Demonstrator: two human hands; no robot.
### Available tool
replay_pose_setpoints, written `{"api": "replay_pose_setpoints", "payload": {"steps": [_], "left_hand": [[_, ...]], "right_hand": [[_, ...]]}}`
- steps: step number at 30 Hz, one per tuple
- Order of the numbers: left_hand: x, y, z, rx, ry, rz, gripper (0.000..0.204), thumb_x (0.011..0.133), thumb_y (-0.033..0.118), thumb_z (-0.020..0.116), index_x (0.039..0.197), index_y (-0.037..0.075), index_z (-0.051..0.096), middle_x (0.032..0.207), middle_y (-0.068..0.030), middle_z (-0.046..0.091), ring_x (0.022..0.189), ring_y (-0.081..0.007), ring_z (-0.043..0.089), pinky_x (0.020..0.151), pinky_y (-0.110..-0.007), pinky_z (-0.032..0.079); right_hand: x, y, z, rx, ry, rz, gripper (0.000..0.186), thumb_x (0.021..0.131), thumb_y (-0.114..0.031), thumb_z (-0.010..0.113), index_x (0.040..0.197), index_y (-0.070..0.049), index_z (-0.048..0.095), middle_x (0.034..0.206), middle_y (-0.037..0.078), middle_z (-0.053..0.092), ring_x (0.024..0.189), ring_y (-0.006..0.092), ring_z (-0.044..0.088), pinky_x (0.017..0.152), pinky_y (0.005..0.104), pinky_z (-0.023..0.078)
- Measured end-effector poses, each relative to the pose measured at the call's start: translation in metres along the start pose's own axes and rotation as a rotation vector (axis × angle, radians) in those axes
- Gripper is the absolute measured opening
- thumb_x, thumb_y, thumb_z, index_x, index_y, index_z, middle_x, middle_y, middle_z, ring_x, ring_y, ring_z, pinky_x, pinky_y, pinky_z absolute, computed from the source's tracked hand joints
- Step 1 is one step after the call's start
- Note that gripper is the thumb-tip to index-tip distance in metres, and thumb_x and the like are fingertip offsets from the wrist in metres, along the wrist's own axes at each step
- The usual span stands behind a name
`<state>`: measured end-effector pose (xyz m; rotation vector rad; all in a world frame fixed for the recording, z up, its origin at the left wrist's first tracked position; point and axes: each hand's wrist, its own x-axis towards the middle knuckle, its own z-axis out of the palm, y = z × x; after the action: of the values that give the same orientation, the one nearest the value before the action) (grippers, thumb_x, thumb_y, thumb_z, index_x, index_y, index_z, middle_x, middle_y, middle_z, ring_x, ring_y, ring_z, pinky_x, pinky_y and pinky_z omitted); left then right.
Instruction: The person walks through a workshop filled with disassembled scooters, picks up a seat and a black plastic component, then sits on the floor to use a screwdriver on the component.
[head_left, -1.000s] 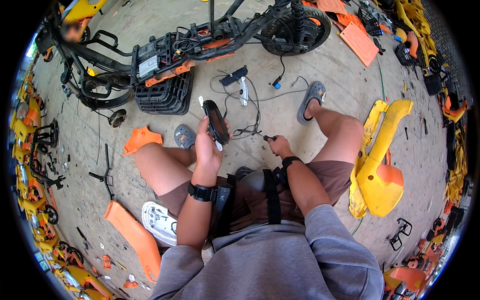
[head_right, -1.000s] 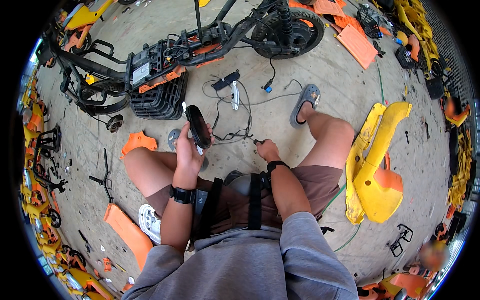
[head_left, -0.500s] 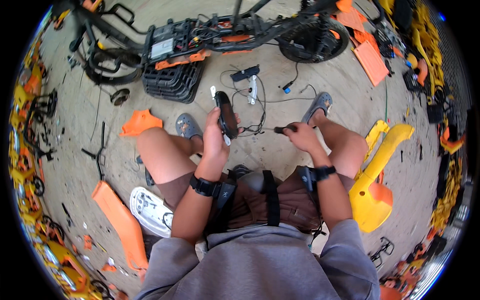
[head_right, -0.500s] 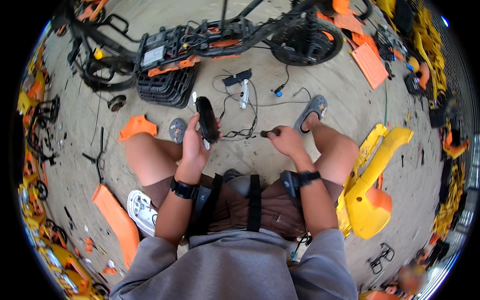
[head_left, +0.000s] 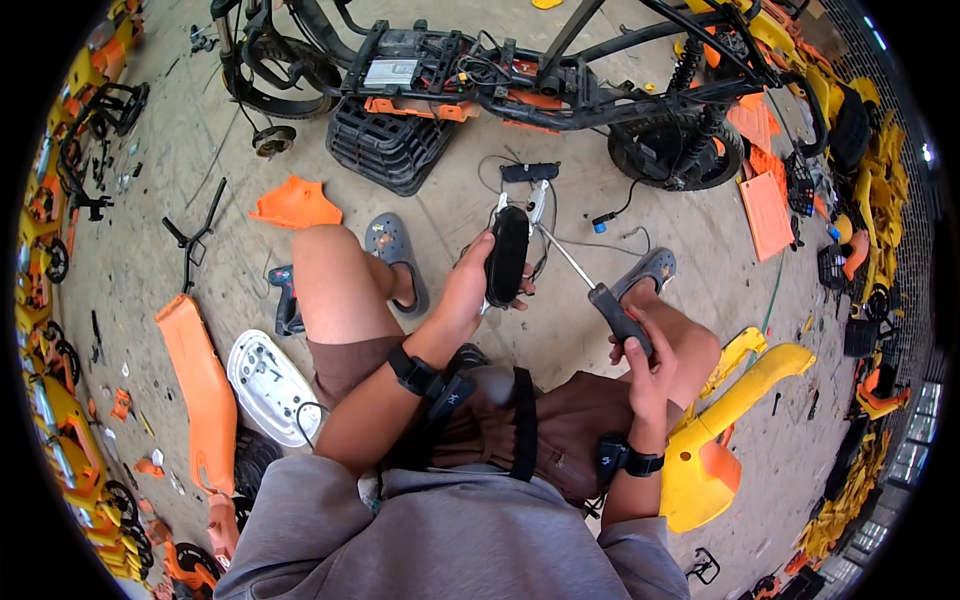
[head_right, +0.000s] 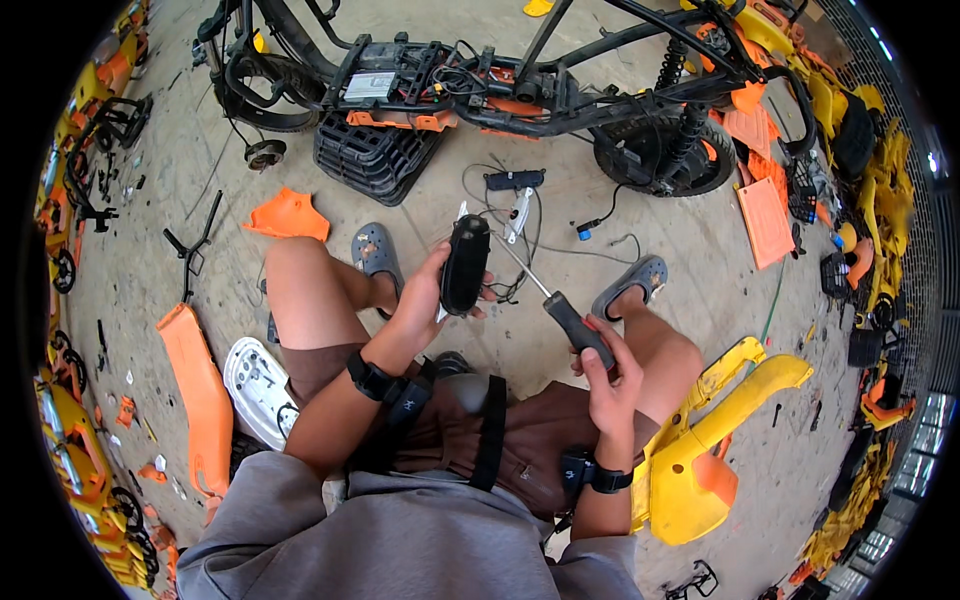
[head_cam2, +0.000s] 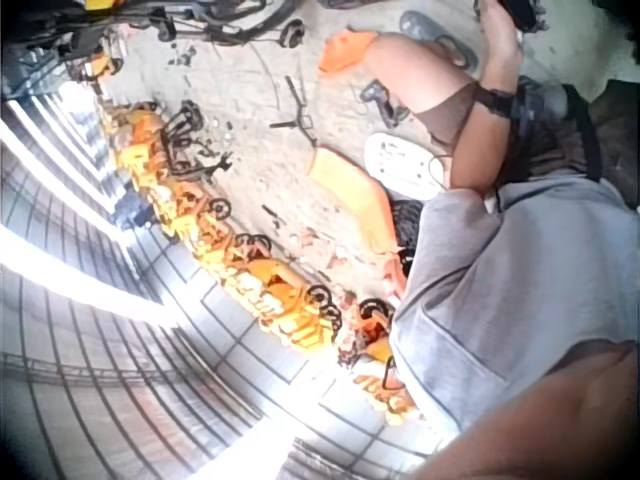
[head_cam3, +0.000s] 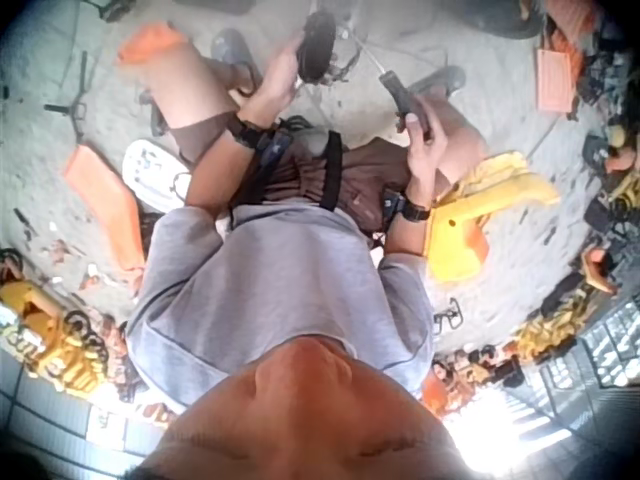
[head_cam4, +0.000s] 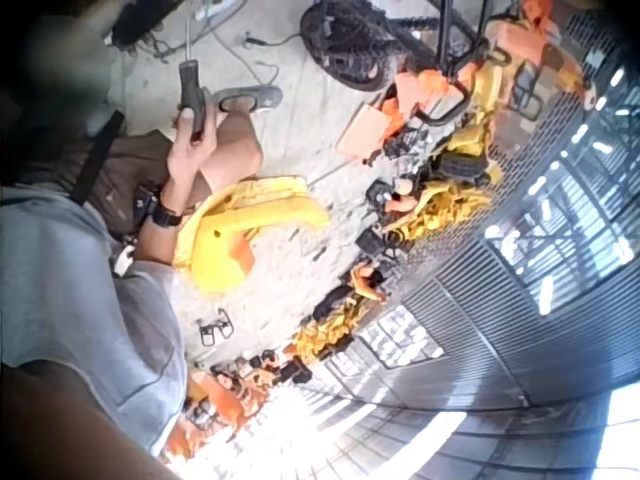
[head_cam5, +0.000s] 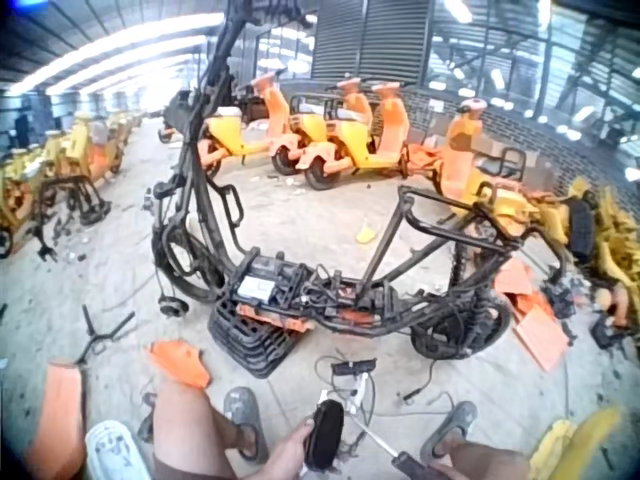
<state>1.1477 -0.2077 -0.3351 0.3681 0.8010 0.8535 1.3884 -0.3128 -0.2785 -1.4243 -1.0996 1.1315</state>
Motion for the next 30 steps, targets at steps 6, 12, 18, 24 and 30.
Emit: {"api": "replay_pose_setpoints", "payload": {"steps": [6, 12, 18, 24, 30], "left_hand": [[-0.002, -0.001, 0.005, -0.06, -0.105, 0.024, 0.057, 0.1, 0.049, 0.016, 0.125, 0.006, 0.044, 0.102, -0.0165, 0.062, 0.087, -0.0279, 0.064, 0.061, -0.038, 0.052], [-0.004, 0.002, 0.015, -0.074, -0.09, 0.044, 0.06, 0.099, 0.052, 0.015, 0.132, 0.007, 0.038, 0.1, -0.0137, 0.061, 0.083, -0.0234, 0.063, 0.057, -0.034, 0.052], [0.001, -0.006, 0.011, 0.041, -0.051, 0.074, 0.055, 0.101, 0.047, 0.02, 0.131, 0.006, 0.041, 0.105, -0.0151, 0.062, 0.088, -0.0249, 0.064, 0.062, -0.035, 0.052], [0.003, -0.01, 0.01, 0.086, -0.024, 0.1, 0.047, 0.102, 0.039, 0.024, 0.132, 0.006, 0.041, 0.105, -0.0158, 0.062, 0.087, -0.0242, 0.063, 0.063, -0.034, 0.052], [0.002, -0.01, 0.011, 0.096, -0.04, 0.097, 0.047, 0.103, 0.037, 0.024, 0.132, 0.005, 0.041, 0.106, -0.016, 0.062, 0.088, -0.0241, 0.063, 0.063, -0.033, 0.052]], "right_hand": [[-0.002, 0.01, 0.007, -0.008, -0.014, -0.015, 0.038, 0.088, -0.007, 0.062, 0.124, 0.005, 0.055, 0.101, 0.01, 0.064, 0.08, 0.0101, 0.06, 0.072, 0.0233, 0.05], [-0.004, 0.016, 0.01, -0.137, -0.039, -0.073, 0.04, 0.089, -0.009, 0.061, 0.125, 0.007, 0.053, 0.097, 0.01, 0.063, 0.078, 0.0124, 0.059, 0.072, 0.0245, 0.048], [-0.002, 0.019, 0.011, -0.163, 0.017, -0.093, 0.041, 0.087, -0.009, 0.063, 0.124, 0.006, 0.054, 0.102, 0.011, 0.063, 0.085, 0.0123, 0.059, 0.076, 0.024, 0.047], [-0.001, 0.017, 0.015, -0.157, 0.053, -0.053, 0.041, 0.084, -0.008, 0.065, 0.122, 0.005, 0.057, 0.11, 0.014, 0.062, 0.097, 0.0151, 0.057, 0.086, 0.0259, 0.045], [0.0, 0.018, 0.015, -0.227, 0.051, -0.098, 0.04, 0.083, -0.007, 0.065, 0.12, 0.006, 0.058, 0.108, 0.015, 0.062, 0.097, 0.0165, 0.058, 0.085, 0.0257, 0.045]]}}
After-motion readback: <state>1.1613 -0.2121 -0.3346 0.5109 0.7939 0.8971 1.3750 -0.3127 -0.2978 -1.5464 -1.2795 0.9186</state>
